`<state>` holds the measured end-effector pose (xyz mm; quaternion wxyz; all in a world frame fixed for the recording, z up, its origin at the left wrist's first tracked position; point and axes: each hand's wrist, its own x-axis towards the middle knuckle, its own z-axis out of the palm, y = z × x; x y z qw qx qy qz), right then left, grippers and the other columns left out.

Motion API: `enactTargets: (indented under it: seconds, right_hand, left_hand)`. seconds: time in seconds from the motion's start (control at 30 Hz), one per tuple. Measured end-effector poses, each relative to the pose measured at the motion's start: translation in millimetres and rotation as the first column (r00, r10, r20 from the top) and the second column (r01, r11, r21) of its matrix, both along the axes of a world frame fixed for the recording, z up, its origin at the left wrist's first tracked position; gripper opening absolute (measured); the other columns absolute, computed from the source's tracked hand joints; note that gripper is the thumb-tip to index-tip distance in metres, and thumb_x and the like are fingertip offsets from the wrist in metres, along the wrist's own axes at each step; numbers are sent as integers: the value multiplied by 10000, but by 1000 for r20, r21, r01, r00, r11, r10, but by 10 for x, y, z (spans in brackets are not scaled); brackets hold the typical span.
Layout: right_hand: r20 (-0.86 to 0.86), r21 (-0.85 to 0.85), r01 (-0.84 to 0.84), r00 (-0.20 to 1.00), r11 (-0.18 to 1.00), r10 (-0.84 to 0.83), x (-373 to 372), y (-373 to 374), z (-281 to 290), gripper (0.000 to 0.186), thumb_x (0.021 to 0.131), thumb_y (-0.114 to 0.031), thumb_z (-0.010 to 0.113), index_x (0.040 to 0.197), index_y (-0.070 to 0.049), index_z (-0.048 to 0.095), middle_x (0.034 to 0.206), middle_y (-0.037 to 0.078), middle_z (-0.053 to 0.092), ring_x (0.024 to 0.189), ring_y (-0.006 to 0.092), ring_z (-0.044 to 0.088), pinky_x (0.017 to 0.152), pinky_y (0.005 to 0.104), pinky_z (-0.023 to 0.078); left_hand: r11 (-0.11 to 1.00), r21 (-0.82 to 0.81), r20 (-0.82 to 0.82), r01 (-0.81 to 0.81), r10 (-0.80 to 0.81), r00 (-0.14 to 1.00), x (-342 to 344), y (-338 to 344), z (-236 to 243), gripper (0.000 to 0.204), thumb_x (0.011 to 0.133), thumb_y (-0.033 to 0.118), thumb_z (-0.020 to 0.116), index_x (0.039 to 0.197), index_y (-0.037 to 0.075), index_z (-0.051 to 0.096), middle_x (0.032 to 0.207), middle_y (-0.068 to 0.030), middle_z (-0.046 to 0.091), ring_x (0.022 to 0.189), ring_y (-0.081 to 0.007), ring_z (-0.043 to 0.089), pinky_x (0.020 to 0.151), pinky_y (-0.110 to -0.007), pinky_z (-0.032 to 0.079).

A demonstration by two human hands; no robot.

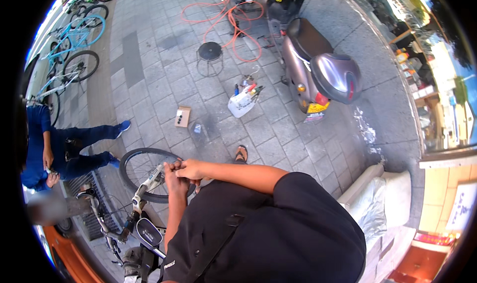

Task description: The person uses an Allen key to tighten bolts on the bicycle handlebar stem and brake levers. They then install a new handlebar grip, securing it with a bolt. Finally, the person tests the handlebar movement and brake levers.

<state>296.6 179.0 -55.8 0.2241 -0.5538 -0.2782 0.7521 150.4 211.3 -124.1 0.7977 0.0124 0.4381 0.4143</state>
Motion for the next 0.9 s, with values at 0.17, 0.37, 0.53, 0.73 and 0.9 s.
enactTargets:
  seconds: [0.17,0.37,0.53,0.73,0.9]
  right_hand:
    - [24,-12,56,998,998,-55,859,9,-408,438,1069,-356,625,1288,21,666,816,70,647,583,136,597,456,311,523]
    - [110,27,168,979,985,-170,2225,-114,-189,440,1078,-361,613,1332,-4,658,927,94,702,597,141,613,465,316,513]
    - [67,26,566,822,824,-566,3223,-398,-856,391,1049,-334,631,1248,-3,690,957,104,721,612,155,634,479,313,511]
    - [257,-153,828,560,539,-788,3819,-854,-1329,312,1040,-293,637,1147,-6,695,887,86,700,618,146,604,492,313,504]
    - [399,-266,918,384,296,-832,3959,-1168,-1664,306,1032,-281,653,1179,-16,695,910,95,707,613,156,607,498,324,512]
  left_hand:
    - [979,-24,-75,204,-206,976,999,-66,239,477,1144,554,412,911,153,522,954,-88,659,783,-299,665,484,-470,514]
    - [991,-64,-133,121,-128,983,2205,198,-136,420,1160,502,409,973,146,530,879,-70,648,813,-286,654,753,-487,620]
    - [910,-60,-369,411,-402,838,2864,989,-35,398,1151,516,424,984,162,498,724,6,498,670,-194,556,607,-404,529]
    - [622,-232,-594,748,-700,398,3507,2395,-600,254,1065,446,525,1043,193,535,751,12,510,640,-167,523,558,-362,445]
    - [504,-249,-787,827,-603,130,4454,3452,-1363,334,1087,418,506,1208,112,563,900,-69,595,695,-206,605,614,-458,549]
